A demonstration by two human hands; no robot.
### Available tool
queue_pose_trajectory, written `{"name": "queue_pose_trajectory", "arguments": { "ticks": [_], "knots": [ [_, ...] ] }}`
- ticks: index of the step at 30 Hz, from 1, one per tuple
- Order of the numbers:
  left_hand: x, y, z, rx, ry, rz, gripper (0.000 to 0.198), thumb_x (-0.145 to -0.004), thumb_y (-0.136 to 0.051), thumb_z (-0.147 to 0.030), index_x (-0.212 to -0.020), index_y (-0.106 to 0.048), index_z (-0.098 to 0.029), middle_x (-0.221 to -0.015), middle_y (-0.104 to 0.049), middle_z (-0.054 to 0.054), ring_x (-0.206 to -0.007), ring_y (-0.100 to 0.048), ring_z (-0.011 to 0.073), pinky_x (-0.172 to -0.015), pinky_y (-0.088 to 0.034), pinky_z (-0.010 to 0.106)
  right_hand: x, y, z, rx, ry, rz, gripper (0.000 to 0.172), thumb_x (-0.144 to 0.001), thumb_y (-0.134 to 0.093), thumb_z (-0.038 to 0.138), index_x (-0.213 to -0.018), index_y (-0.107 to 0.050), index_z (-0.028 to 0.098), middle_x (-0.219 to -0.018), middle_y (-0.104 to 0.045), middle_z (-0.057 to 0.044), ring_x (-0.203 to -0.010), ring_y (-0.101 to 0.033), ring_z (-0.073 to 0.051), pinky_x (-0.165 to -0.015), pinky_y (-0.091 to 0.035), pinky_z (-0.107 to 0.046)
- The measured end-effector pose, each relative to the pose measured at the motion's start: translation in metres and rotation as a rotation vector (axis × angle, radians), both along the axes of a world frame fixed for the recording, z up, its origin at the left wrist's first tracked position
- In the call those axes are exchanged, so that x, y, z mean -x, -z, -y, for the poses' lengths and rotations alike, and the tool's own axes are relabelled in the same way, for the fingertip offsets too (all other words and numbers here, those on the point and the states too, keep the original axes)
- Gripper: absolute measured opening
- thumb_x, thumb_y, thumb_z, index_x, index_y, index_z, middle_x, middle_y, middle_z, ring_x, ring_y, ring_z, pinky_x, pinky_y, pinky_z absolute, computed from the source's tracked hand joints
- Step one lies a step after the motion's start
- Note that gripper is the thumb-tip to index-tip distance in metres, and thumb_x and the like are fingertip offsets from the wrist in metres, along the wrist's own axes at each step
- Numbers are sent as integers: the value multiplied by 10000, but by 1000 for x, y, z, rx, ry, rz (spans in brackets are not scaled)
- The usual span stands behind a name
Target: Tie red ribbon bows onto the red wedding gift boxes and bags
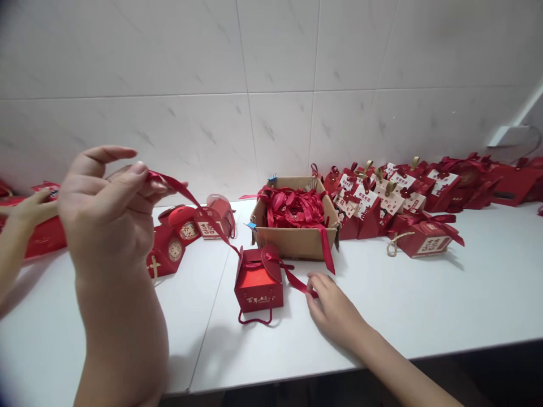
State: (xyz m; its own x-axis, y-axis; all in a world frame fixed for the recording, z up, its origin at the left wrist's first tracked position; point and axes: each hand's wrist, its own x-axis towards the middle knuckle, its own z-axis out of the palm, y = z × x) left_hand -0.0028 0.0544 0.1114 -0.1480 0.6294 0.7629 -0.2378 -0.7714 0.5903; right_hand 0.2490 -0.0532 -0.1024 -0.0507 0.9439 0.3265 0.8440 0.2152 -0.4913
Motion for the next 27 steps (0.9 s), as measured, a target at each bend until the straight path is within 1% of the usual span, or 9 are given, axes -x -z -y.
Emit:
{"name": "queue_pose_trajectory", "arguments": {
  "ticks": [2,4,9,13,16,20,24,25,27],
  "knots": [
    [5,1,-3,9,11,9,172,-754,-614,-42,-887,-562,-138,-524,-570,-50,-474,-585,82,-536,-544,212,-5,4,3,11,13,-34,329,-889,-476,280,-1201,-514,183,-1193,-587,-129,-1099,-572,-252,-925,-491,-426],
    [9,2,-6,-17,-52,-8,167,-743,-633,-41,-867,-570,-132,-510,-577,-51,-473,-598,85,-520,-542,196,-8,9,4,10,32,-51,392,-885,-504,326,-1252,-507,187,-1199,-598,-130,-1096,-579,-257,-935,-488,-432],
    [17,5,-5,-34,-182,-181,156,-735,-713,-129,-863,-624,-122,-682,-702,15,-635,-690,133,-602,-576,226,-7,11,0,-37,61,-60,264,-897,-485,295,-1104,-621,204,-992,-625,-115,-939,-604,-251,-839,-512,-427],
    [23,5,0,-9,-216,-266,488,-666,-765,-89,-1121,-595,-142,-765,-728,18,-748,-703,139,-625,-564,186,-4,4,-3,17,18,-97,223,-919,-435,288,-818,-615,203,-842,-578,-83,-809,-590,-219,-748,-504,-378],
    [27,4,-1,-6,-224,-301,656,-629,-767,-35,-1231,-532,-150,-756,-724,19,-739,-691,145,-630,-563,204,-5,-3,-1,55,27,-144,235,-927,-404,313,-766,-539,206,-801,-588,-68,-763,-585,-214,-711,-490,-377],
    [32,5,-8,90,-142,-280,697,-577,-759,36,-1213,-547,-153,-840,-695,53,-656,-658,124,-557,-549,199,-13,-31,4,156,23,-402,239,-920,-434,419,-836,-507,207,-727,-618,-43,-679,-603,-188,-656,-499,-351],
    [35,5,-18,112,-55,-211,1050,-521,-741,113,-1407,-320,-262,-1039,-645,71,-652,-657,96,-580,-563,208,-24,-80,1,2,85,-804,301,-833,-606,424,-1021,-528,202,-693,-634,-23,-662,-630,-168,-634,-531,-315],
    [35,5,-19,124,-57,-195,1108,-509,-747,118,-1432,-266,-262,-1015,-652,65,-654,-661,99,-593,-568,212,-27,-92,-2,-32,86,-868,296,-815,-636,406,-1014,-558,201,-706,-644,-24,-666,-637,-162,-637,-538,-308],
    [33,4,-20,173,-102,-178,1061,-510,-766,97,-1417,-299,-193,-859,-678,36,-622,-659,107,-578,-564,205,-31,-116,-8,-58,28,-953,239,-787,-674,379,-940,-626,201,-757,-673,-34,-694,-661,-161,-662,-554,-307]
  ]
}}
